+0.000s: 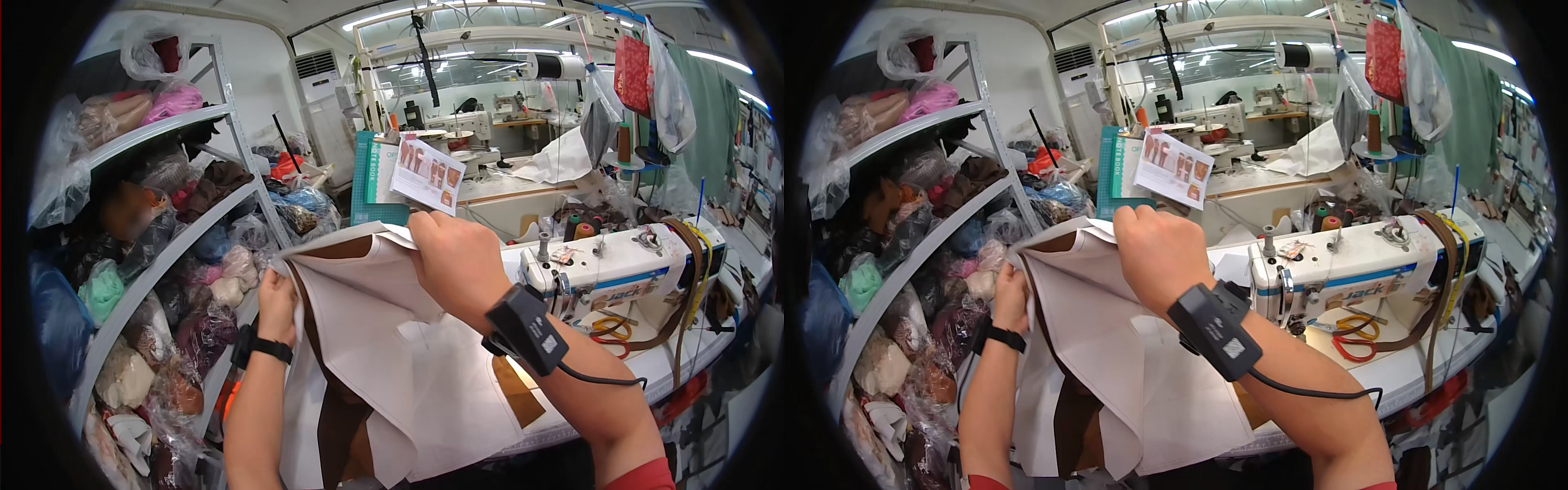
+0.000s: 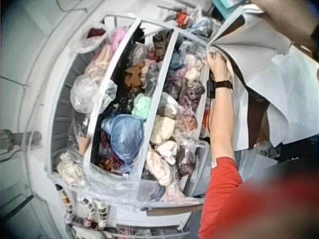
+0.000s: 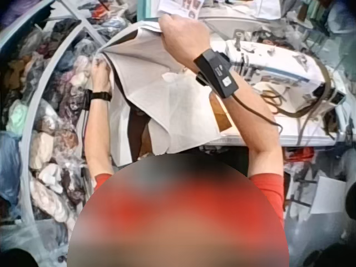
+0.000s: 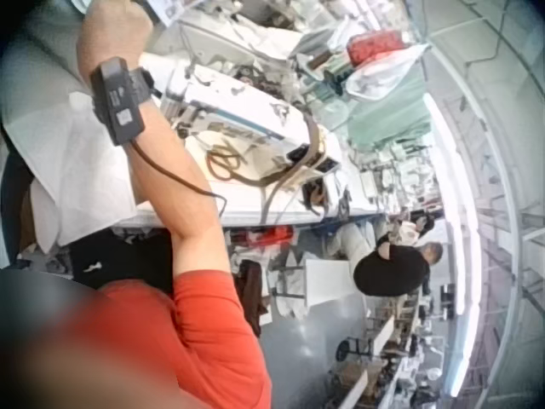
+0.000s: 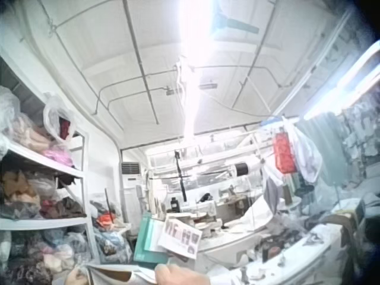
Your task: The person is sewing pieces of brown and white fabric together using an industrial sewing machine.
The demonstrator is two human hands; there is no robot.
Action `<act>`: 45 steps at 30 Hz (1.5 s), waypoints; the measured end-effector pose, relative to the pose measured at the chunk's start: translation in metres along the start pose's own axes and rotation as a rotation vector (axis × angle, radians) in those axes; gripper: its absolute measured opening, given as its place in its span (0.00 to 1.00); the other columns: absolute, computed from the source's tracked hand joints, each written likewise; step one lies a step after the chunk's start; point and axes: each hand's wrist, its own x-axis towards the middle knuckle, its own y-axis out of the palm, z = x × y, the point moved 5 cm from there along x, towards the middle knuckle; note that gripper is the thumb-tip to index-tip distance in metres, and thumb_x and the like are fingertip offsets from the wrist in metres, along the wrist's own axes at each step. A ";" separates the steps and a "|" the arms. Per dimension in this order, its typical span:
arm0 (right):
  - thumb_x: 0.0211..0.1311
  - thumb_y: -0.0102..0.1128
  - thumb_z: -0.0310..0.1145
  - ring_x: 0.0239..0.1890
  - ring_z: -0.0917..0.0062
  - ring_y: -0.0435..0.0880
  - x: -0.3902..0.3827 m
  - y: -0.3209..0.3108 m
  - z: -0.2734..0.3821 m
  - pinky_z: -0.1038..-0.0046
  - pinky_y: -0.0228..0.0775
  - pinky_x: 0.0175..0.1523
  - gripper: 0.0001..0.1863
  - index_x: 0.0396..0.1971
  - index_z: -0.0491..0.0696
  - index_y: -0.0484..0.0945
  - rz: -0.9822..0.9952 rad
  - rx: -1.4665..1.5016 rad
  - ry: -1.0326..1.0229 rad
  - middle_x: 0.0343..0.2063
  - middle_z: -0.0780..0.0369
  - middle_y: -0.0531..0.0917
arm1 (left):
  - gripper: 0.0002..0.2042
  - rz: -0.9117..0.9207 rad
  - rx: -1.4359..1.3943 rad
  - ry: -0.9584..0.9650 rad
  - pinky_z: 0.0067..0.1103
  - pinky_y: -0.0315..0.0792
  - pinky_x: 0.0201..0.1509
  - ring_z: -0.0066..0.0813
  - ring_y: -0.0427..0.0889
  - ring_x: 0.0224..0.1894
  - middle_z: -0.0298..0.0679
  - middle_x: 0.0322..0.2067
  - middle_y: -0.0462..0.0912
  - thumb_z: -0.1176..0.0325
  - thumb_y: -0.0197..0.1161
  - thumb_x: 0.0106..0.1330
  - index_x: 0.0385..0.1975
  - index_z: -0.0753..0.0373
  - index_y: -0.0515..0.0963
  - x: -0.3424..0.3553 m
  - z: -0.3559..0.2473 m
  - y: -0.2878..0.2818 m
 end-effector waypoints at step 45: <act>0.46 0.70 0.32 0.33 0.70 0.83 -0.228 0.082 0.123 0.75 0.77 0.29 0.17 0.36 0.39 0.82 0.788 0.115 -0.052 0.35 0.53 0.79 | 0.29 0.348 0.885 -0.014 0.28 0.70 0.66 0.44 0.79 0.60 0.54 0.59 0.79 0.65 0.60 0.70 0.70 0.64 0.66 0.051 0.208 0.016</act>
